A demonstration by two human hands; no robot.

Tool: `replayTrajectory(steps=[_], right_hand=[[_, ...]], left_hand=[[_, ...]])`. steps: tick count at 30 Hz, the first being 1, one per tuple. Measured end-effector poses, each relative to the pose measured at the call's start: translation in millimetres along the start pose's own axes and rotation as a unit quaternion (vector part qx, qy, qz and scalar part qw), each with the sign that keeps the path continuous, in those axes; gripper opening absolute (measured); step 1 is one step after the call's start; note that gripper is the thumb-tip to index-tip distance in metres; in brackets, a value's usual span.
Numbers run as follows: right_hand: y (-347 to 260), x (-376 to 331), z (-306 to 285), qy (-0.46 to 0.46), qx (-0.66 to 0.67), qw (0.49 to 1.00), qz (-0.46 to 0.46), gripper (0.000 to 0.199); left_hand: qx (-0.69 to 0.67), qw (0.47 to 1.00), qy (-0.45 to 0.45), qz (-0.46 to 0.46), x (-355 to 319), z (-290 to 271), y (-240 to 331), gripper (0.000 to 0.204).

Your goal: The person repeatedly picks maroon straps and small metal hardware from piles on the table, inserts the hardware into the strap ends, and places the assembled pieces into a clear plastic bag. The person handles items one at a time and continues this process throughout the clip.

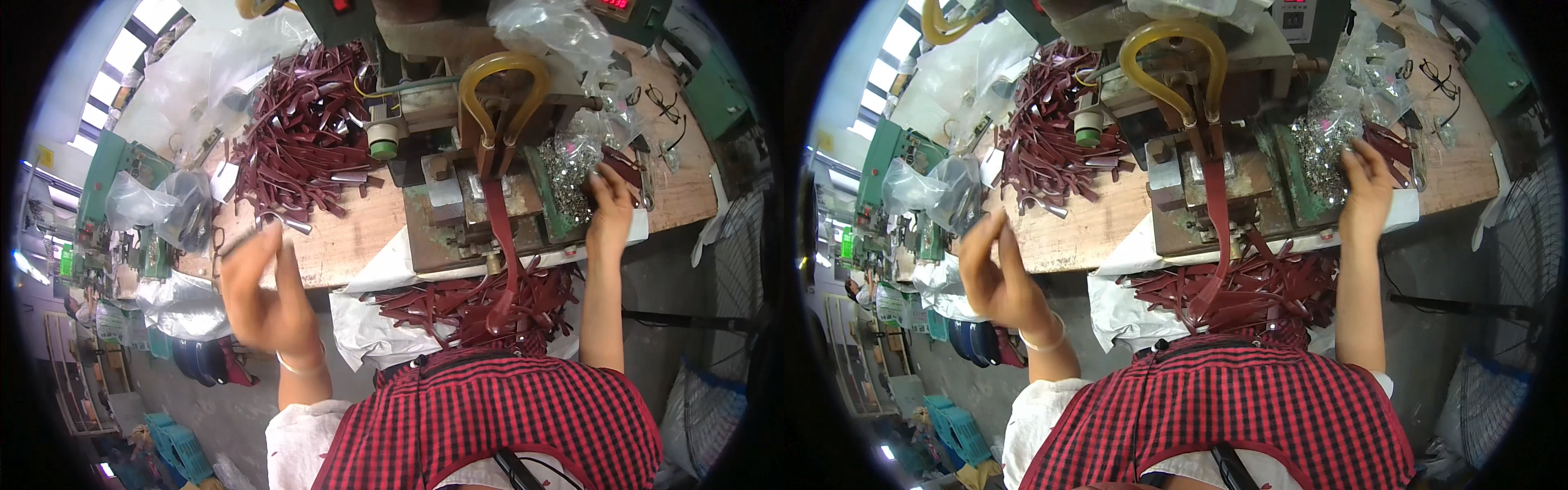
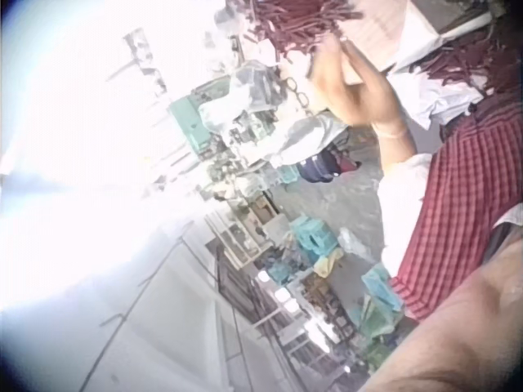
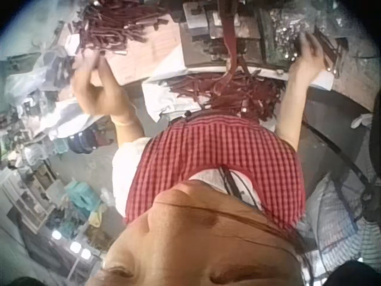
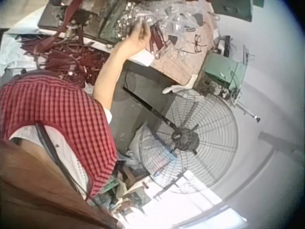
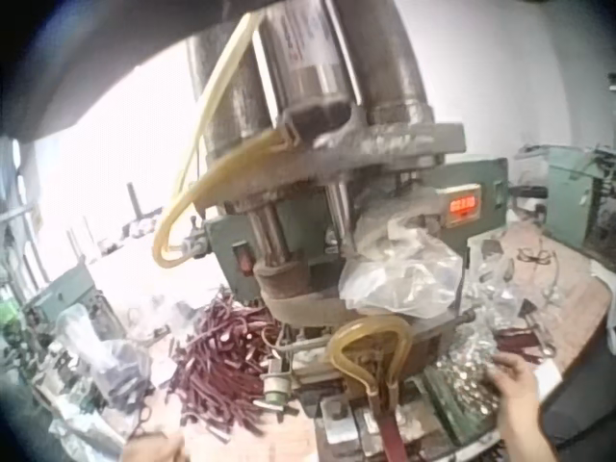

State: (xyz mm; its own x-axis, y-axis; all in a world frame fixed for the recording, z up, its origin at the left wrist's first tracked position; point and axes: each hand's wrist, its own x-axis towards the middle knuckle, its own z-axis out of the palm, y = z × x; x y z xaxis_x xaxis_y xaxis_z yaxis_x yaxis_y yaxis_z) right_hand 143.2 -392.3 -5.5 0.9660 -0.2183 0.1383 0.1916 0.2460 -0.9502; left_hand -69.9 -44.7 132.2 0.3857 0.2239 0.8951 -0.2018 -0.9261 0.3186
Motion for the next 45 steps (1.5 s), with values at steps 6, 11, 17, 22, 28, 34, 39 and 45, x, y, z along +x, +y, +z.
replayTrajectory(steps=[6,11,17,22,28,34,39,45], right_hand=[[-8.9,-9.3,65.1,-0.057,-0.087,0.993,-0.062,0.019],[-20.6,-18.7,20.6,-0.027,-0.232,0.968,-0.093,0.017],[-47.5,-43.6,-16.9,-0.036,-0.265,0.958,-0.099,0.019],[-88.7,-47.9,74.5,-0.196,-0.188,0.954,-0.13,0.02],[-71.0,-61.3,124.0,-0.204,-0.052,0.976,-0.061,0.027],[-85.0,-67.9,133.8,-0.217,0.043,0.974,0.041,0.035],[-108.3,-86.5,132.9,-0.243,0.001,0.97,0.003,0.045],[-81.5,-42.7,62.4,-0.159,-0.448,0.831,-0.29,0.031]], left_hand=[[0.239,0.936,-0.258,-0.007,-13.4,75.3,-109.1,0.026],[0.258,0.931,-0.257,0.008,-80.7,121.3,-178.1,0.03],[0.228,0.926,-0.297,0.049,-83.7,69.1,-164.5,0.039],[0.171,0.967,-0.187,0.02,-56.4,75.0,-148.9,0.04],[-0.229,0.907,-0.081,-0.345,-75.8,88.4,-144.9,0.028],[-0.204,0.84,-0.131,-0.485,-76.4,78.5,-120.3,0.034],[-0.23,0.852,-0.063,-0.465,-30.2,57.7,-63.8,0.065],[-0.242,0.967,-0.079,0.034,-5.7,68.9,33.9,0.014]])
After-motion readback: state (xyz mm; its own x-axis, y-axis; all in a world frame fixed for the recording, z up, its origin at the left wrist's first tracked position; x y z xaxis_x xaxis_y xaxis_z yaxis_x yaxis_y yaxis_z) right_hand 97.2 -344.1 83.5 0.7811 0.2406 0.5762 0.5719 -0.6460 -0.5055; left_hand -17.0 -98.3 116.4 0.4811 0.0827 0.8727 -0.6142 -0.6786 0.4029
